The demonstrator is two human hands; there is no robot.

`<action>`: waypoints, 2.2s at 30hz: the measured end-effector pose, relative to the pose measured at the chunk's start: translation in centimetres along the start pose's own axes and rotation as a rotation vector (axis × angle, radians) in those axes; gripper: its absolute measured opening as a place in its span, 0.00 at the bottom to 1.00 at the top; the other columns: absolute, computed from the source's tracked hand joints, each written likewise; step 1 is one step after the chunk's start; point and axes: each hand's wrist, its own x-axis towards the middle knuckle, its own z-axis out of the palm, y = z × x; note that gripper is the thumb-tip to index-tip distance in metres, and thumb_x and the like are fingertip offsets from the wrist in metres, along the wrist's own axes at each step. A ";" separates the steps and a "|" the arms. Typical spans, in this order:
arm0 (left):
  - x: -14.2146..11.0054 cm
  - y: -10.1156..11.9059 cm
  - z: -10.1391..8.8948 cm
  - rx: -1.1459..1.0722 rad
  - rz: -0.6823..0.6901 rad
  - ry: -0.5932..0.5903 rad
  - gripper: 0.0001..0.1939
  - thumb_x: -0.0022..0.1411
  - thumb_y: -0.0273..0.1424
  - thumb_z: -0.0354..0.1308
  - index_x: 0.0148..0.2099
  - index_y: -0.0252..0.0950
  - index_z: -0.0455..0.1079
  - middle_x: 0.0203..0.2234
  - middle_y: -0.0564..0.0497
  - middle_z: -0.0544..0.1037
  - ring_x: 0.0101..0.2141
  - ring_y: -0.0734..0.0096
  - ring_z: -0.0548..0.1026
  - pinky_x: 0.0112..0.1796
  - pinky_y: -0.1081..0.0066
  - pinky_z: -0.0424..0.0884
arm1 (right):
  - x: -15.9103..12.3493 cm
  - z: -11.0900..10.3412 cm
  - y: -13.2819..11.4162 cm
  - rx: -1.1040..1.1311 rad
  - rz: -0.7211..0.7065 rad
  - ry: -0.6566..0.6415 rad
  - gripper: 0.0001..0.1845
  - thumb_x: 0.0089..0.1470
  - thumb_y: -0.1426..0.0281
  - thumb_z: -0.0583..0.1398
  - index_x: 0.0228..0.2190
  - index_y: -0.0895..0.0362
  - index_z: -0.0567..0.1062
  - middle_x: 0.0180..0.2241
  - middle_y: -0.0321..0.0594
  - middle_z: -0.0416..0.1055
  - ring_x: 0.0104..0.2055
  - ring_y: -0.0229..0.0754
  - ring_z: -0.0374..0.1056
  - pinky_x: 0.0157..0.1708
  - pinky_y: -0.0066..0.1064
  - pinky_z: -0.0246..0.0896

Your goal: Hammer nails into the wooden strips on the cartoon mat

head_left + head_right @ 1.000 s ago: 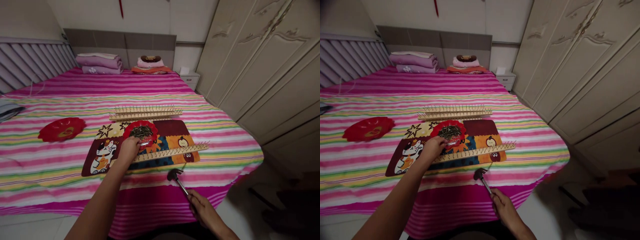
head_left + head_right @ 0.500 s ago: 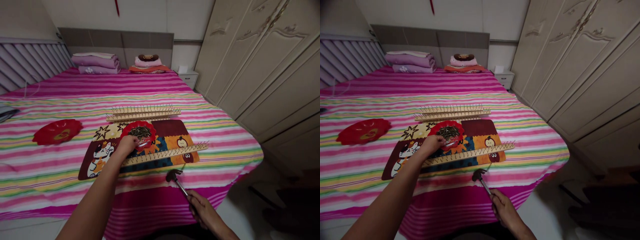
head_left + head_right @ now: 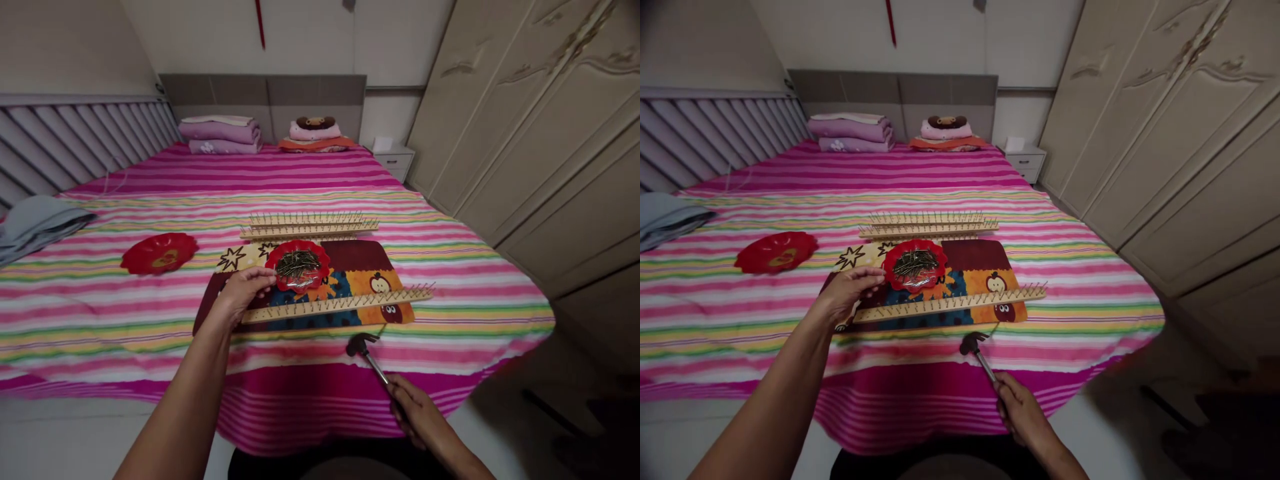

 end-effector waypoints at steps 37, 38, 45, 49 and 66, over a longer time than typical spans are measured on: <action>-3.2 -8.1 -1.3 0.579 0.226 0.311 0.08 0.51 0.35 0.54 0.30 0.40 0.72 0.31 0.53 0.77 0.35 0.68 0.72 0.41 0.70 0.65 | -1.0 1.3 -1.0 -0.110 -0.148 -0.093 0.22 0.48 0.52 0.55 0.38 0.56 0.70 0.14 0.25 0.49 0.15 0.31 0.47 0.15 0.23 0.39; -3.3 -8.2 -1.2 0.620 0.252 0.316 0.08 0.52 0.35 0.53 0.30 0.40 0.72 0.31 0.53 0.77 0.36 0.69 0.72 0.41 0.70 0.65 | -1.3 1.9 -1.9 -0.143 -0.178 -0.151 0.22 0.49 0.53 0.54 0.39 0.56 0.70 0.14 0.26 0.50 0.15 0.31 0.47 0.15 0.24 0.39; -3.5 -8.7 -1.0 0.730 0.325 0.311 0.09 0.56 0.34 0.51 0.32 0.38 0.72 0.31 0.50 0.77 0.35 0.68 0.72 0.39 0.72 0.65 | -1.7 7.9 -10.3 -0.337 -0.466 -0.301 0.15 0.57 0.60 0.50 0.36 0.56 0.70 0.17 0.28 0.56 0.19 0.33 0.53 0.20 0.24 0.48; -3.5 -8.9 -0.9 0.742 0.326 0.320 0.09 0.56 0.34 0.50 0.32 0.39 0.71 0.31 0.51 0.76 0.35 0.69 0.72 0.39 0.72 0.65 | 0.2 11.2 -13.4 -0.456 -0.618 -0.231 0.14 0.57 0.65 0.49 0.38 0.56 0.71 0.18 0.29 0.58 0.21 0.34 0.56 0.22 0.24 0.52; -4.2 -8.2 -1.2 0.637 0.267 0.358 0.12 0.53 0.36 0.53 0.38 0.38 0.71 0.33 0.50 0.76 0.34 0.67 0.72 0.38 0.70 0.67 | -1.8 2.7 -7.0 -0.402 -0.391 -0.136 0.18 0.54 0.56 0.51 0.37 0.54 0.72 0.17 0.29 0.54 0.19 0.35 0.51 0.20 0.26 0.45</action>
